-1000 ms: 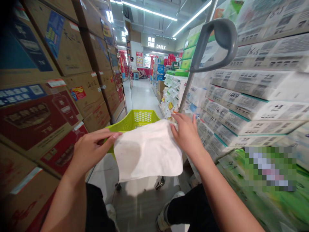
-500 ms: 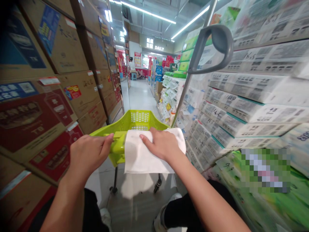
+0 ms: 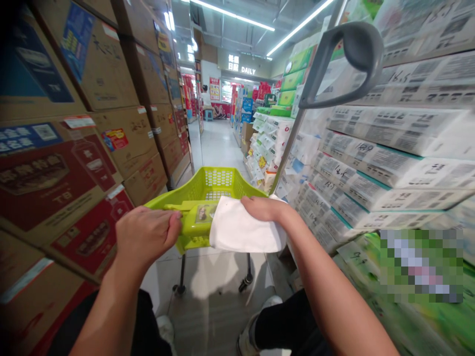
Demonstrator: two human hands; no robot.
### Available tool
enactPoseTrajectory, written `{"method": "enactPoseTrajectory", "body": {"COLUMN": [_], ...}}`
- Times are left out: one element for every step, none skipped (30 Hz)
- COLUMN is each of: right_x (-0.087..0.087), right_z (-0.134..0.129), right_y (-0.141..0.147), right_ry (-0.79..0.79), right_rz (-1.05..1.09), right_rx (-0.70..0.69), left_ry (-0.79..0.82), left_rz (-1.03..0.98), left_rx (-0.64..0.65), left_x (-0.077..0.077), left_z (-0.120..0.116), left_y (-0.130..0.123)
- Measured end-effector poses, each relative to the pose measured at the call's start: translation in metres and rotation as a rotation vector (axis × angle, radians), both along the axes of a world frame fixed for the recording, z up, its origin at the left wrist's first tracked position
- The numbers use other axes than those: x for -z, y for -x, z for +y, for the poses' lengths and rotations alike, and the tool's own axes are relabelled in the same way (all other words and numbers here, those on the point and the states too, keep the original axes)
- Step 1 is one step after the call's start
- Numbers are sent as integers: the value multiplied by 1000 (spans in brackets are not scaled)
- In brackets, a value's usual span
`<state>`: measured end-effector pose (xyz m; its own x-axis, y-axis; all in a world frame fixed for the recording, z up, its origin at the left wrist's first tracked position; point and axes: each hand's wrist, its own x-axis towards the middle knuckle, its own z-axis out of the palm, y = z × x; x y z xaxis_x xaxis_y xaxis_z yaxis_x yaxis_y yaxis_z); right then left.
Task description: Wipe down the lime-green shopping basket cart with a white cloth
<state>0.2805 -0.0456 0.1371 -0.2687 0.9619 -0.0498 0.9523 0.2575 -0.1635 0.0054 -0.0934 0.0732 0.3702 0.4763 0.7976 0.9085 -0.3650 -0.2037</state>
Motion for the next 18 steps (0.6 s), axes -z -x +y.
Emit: {"method": "enactPoseTrajectory", "body": {"right_x": [0,3,8,16,27,39,52,65,76,85,91,93,92,87,79,68,57,45], "right_z": [-1,-4,-10,-16,-22,-28,-34,-38,-42,-45,-46,-48,-48,-48,-47,-45,-43,-39], "right_y": [0,0,0,-1,-2,-3,-5,-6,-7,-7,-7,-7,-6,-5,-4,-3,-3,-3], "right_ry": [6,-11,-60,-164,-288,-422,-562,-698,-818,-911,-966,-981,-958,-904,-821,-715,-597,-478], "right_rz": [5,-11,-40,-66,-83,-85,-69,-37,3,41,67,75,62,31,-15,-64,-110,-145], "right_rx": [8,32,66,105,133,143,136,119,95,74,65,71,92,121,151,174,187,187], "left_ry": [-12,-25,-36,-46,-52,-56,-58,-56,-52,-46,-37,-26,-18,-10,-3,3,9,16], "left_rz": [-13,-24,-33,-39,-45,-50,-55,-58,-60,-63,-65,-65,-65,-63,-61,-58,-56,-56], "left_rx": [-25,-51,-74,-89,-99,-106,-112,-118,-123,-127,-127,-121,-113,-106,-101,-100,-104,-112], "left_x": [1,2,3,4,5,6,6,6,6,6,6,6,6,5,5,5,5,5], "left_z": [0,0,1,1,1,1,1,1,1,0,0,0,-1,-1,-1,-2,-2,-2], "left_y": [-1,-1,-2,-4,-5,-7,-8,-10,-11,-12,-12,-12,-13,-13,-13,-13,-14,-14]}}
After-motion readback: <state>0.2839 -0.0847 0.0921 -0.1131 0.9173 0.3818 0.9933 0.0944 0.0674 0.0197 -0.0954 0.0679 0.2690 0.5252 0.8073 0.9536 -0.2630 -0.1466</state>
